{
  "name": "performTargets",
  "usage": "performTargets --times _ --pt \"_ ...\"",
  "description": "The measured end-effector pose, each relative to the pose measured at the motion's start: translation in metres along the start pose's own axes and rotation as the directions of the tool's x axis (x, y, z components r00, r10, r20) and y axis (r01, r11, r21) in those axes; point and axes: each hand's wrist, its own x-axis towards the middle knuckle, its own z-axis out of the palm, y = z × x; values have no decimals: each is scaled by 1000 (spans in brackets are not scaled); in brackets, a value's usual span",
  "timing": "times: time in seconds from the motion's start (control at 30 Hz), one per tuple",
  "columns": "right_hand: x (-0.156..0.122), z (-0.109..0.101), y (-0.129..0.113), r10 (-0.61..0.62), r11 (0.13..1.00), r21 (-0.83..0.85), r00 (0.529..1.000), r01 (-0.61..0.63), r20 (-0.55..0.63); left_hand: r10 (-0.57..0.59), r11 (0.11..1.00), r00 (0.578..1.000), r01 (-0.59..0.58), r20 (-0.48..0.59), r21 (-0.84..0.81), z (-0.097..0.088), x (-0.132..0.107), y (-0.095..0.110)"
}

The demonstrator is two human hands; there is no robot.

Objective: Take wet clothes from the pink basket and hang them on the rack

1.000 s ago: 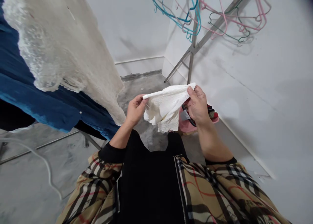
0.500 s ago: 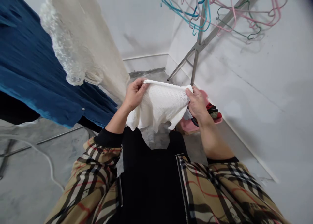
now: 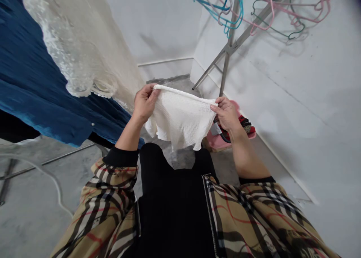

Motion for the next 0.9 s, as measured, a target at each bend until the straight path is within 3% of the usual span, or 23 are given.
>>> performTargets --times 0.13,0.33,0.53,0.7,0.8,0.9 --pt "-2 0 -1 19 998 -69 997 -14 70 29 1000 999 -29 -27 -10 -2 1 1" --pt "-4 -2 13 66 911 -412 972 34 225 53 999 998 -54 -21 -3 -4 3 1" --pt "9 -4 39 -66 889 -452 997 73 33 -73 995 994 78 78 -68 2 -7 5" --pt "2 9 45 -188 879 -462 977 121 -101 -307 924 941 331 144 -194 17 -17 9" --pt "-20 28 46 -115 899 -423 993 112 17 -431 857 889 457 155 -239 25 -21 12" --pt "-49 52 51 42 935 -352 979 32 200 -467 821 873 487 140 -297 33 -25 16"
